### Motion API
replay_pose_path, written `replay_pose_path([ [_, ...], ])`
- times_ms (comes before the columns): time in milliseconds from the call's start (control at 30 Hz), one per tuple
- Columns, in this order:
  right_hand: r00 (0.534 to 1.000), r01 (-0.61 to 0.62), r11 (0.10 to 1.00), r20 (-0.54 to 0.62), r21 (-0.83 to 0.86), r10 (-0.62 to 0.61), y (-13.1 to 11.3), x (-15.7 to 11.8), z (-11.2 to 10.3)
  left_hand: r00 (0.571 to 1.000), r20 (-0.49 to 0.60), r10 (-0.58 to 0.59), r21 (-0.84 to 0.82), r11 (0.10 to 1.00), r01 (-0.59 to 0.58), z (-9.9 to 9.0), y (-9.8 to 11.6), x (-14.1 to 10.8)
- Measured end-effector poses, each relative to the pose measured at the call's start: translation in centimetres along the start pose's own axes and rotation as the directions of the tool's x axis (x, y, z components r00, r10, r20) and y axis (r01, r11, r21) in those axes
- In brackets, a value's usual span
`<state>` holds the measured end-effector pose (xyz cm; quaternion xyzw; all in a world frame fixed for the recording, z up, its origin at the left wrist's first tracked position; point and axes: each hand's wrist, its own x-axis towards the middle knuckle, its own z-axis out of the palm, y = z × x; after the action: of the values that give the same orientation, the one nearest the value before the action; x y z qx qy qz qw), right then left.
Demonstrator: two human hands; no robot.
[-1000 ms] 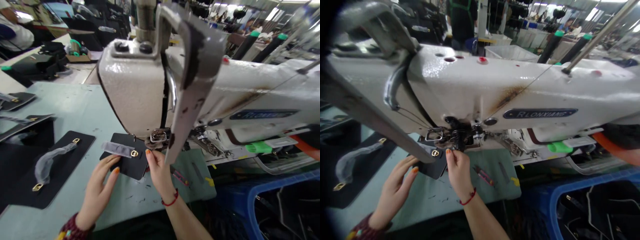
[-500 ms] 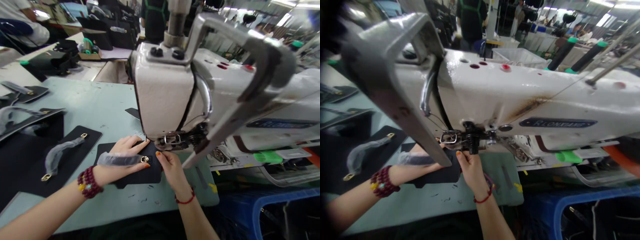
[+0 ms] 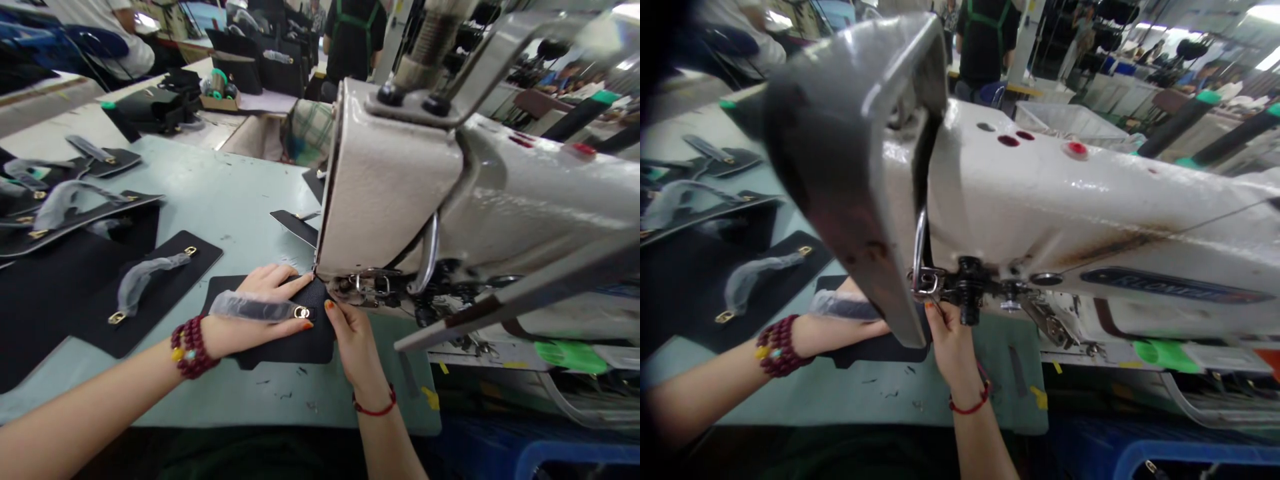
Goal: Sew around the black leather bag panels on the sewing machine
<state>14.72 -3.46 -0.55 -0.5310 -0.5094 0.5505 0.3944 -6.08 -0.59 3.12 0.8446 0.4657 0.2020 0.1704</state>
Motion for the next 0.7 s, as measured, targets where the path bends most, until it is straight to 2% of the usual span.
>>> replay_pose_path([
  [100, 0.999, 0.025, 0.997, -0.021, -0.067, -0.026, -0.6, -0.2, 0.3, 0.998, 0.054, 0.032, 0.054, 0.998, -0.035, 0.2, -0.6, 0.4],
  [200, 0.998, 0.055, 0.988, -0.019, -0.146, -0.058, -0.8, -1.2, 0.1, 0.998, 0.052, 0.038, 0.059, 0.997, -0.041, 0.9, -1.0, 0.1],
  [300, 0.999, 0.036, 0.974, -0.025, -0.224, -0.043, 0.6, -3.4, -1.6, 1.000, 0.010, 0.017, 0.040, 0.999, -0.018, 1.7, -0.8, -2.7],
  [367, 0.991, 0.033, 0.936, -0.111, -0.350, -0.076, 2.4, -5.4, -3.4, 0.999, 0.038, 0.014, 0.013, 1.000, -0.015, 1.7, -0.2, -5.9],
  [433, 0.961, 0.046, 0.801, -0.191, -0.597, -0.198, 4.7, -7.2, -5.3, 0.995, 0.088, 0.049, -0.075, 0.996, -0.042, 0.7, 0.2, -8.8],
  [500, 0.940, 0.045, 0.607, -0.171, -0.794, -0.294, 6.9, -8.4, -6.7, 0.996, 0.065, 0.058, -0.200, 0.979, -0.043, -1.2, 0.0, -9.8],
  [567, 0.924, 0.070, 0.429, -0.103, -0.901, -0.368, 8.7, -9.0, -7.4, 0.999, -0.036, -0.034, -0.295, 0.955, 0.022, -3.2, -0.9, -8.1],
  [633, 0.902, 0.095, 0.305, -0.048, -0.948, -0.428, 9.9, -9.0, -7.5, 0.970, -0.105, -0.218, -0.367, 0.915, 0.166, -4.3, -2.4, -3.9],
  [700, 0.886, 0.094, 0.291, -0.053, -0.952, -0.461, 10.4, -8.9, -7.7, 0.938, 0.016, -0.347, -0.547, 0.782, 0.299, -4.0, -4.0, 1.2],
])
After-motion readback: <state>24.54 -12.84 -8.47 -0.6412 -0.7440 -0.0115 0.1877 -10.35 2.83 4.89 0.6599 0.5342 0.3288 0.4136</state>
